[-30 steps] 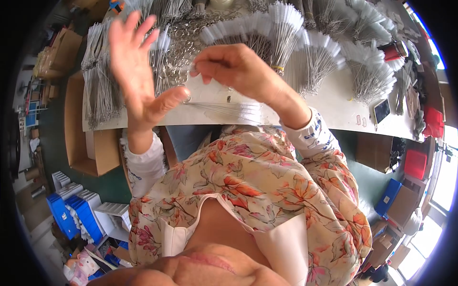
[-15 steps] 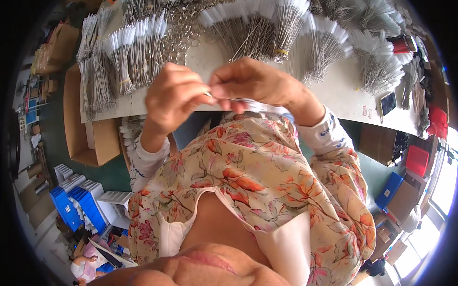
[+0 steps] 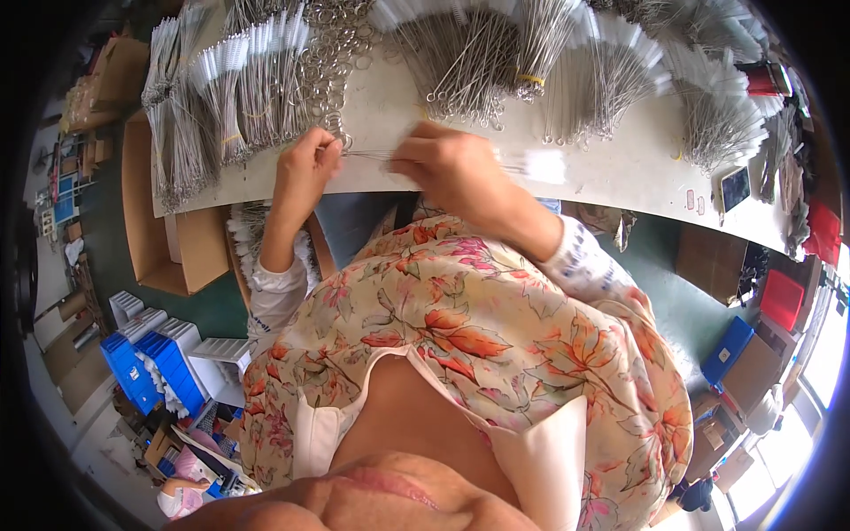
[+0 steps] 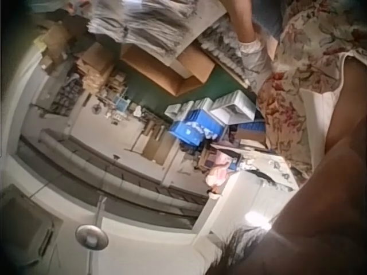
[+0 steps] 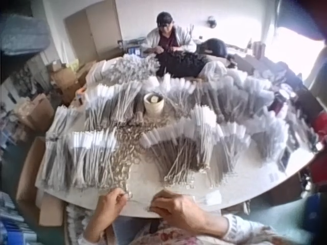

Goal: Assembling small metal clips onto bundles of white fibers at a workshop desk.

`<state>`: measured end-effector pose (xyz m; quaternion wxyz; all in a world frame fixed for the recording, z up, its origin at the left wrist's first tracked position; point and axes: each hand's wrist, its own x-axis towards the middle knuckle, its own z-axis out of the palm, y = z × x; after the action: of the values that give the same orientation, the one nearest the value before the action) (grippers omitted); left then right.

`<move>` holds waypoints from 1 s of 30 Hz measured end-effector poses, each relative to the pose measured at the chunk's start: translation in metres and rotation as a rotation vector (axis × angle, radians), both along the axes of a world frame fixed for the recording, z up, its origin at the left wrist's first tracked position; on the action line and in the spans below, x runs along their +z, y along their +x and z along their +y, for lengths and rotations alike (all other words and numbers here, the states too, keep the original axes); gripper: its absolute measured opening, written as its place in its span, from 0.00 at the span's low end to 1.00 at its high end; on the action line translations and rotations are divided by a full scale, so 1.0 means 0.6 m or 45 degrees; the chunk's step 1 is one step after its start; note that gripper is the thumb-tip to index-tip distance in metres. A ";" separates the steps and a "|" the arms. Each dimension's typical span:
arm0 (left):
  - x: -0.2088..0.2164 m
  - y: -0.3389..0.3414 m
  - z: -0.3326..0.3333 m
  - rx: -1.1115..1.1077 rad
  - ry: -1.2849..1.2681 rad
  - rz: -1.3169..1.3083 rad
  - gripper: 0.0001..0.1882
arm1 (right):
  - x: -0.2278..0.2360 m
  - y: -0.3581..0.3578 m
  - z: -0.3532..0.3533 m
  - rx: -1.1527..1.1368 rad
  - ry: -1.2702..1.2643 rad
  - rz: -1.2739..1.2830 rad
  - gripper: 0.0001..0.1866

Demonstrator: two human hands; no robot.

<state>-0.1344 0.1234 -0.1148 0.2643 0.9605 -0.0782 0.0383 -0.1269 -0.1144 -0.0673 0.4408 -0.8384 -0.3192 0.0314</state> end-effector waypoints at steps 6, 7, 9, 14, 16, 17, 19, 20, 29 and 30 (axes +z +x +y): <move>0.119 0.015 -0.003 -0.171 -1.266 0.288 0.05 | 0.002 0.028 0.070 0.152 0.135 -0.019 0.04; 0.129 0.020 0.002 -0.163 -1.267 0.280 0.05 | 0.012 0.033 0.067 0.163 0.135 -0.021 0.04; 0.142 0.032 0.013 -0.410 -1.155 0.280 0.06 | 0.040 0.047 0.053 0.226 0.272 0.469 0.05; 0.164 0.043 0.003 -0.524 -1.118 0.258 0.08 | 0.054 0.054 0.034 0.242 0.336 0.859 0.07; 0.164 0.047 -0.003 -0.529 -1.202 0.265 0.10 | 0.050 0.058 0.027 0.309 0.444 0.957 0.09; 0.163 0.047 -0.007 -0.532 -1.202 0.272 0.10 | 0.048 0.059 0.023 0.303 0.447 0.959 0.09; 0.162 0.043 -0.011 -0.535 -1.161 0.188 0.11 | 0.046 0.062 0.020 0.383 0.502 1.024 0.09; 0.164 0.041 -0.014 -0.532 -1.161 0.187 0.11 | 0.048 0.063 0.018 0.386 0.501 1.025 0.09; 0.212 0.017 -0.067 -0.352 -0.913 -0.538 0.14 | 0.130 0.042 0.019 0.108 0.887 0.778 0.08; 0.218 0.021 -0.070 -0.376 -0.827 -0.640 0.15 | 0.138 0.038 0.026 0.038 0.883 0.687 0.08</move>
<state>-0.1221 0.0815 0.0160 0.5281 0.7668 -0.2605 0.2554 -0.1041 -0.0988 0.0155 0.7633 -0.5977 -0.1962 0.1467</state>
